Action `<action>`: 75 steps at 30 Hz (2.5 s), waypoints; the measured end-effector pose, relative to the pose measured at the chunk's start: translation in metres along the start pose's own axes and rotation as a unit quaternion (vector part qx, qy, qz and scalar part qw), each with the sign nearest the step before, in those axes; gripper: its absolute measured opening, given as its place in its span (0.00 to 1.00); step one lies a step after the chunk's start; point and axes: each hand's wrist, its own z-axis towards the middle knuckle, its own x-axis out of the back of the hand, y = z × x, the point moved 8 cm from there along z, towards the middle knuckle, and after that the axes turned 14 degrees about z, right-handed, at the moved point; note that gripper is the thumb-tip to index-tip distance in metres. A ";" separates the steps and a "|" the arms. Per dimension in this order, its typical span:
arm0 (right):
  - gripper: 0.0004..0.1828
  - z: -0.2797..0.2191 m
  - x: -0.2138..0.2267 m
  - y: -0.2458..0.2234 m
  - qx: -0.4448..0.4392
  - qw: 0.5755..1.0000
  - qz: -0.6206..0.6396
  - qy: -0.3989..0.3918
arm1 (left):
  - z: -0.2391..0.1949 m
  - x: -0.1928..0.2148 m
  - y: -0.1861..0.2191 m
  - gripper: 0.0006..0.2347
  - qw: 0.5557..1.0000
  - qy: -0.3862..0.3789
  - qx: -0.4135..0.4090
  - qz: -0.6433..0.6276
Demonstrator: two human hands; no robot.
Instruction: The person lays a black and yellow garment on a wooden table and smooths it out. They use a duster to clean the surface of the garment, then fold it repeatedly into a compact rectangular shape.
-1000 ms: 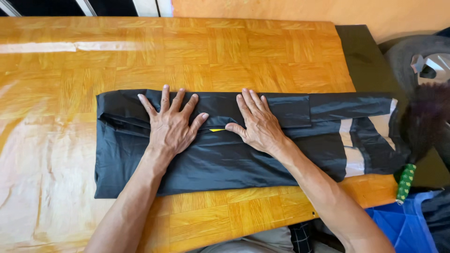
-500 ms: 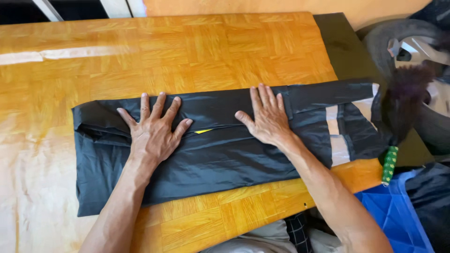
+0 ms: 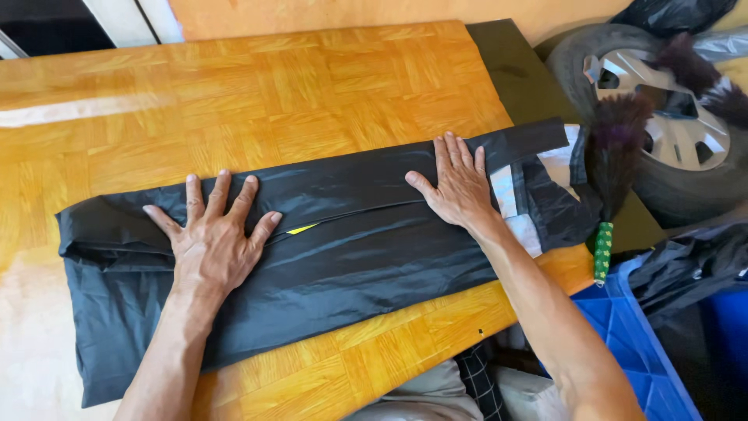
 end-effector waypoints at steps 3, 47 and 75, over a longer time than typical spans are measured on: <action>0.53 0.000 0.002 -0.006 -0.004 1.000 0.012 -0.014 | 0.000 0.002 0.000 0.28 1.000 0.003 0.005 -0.001; 0.32 -0.019 -0.055 -0.161 0.289 0.955 -0.004 -0.065 | -0.029 0.002 -0.068 0.42 0.960 -0.187 0.204 0.033; 0.50 -0.040 -0.026 -0.194 0.208 0.975 -0.027 -0.072 | -0.058 -0.003 -0.116 0.52 0.964 -0.080 0.254 -0.018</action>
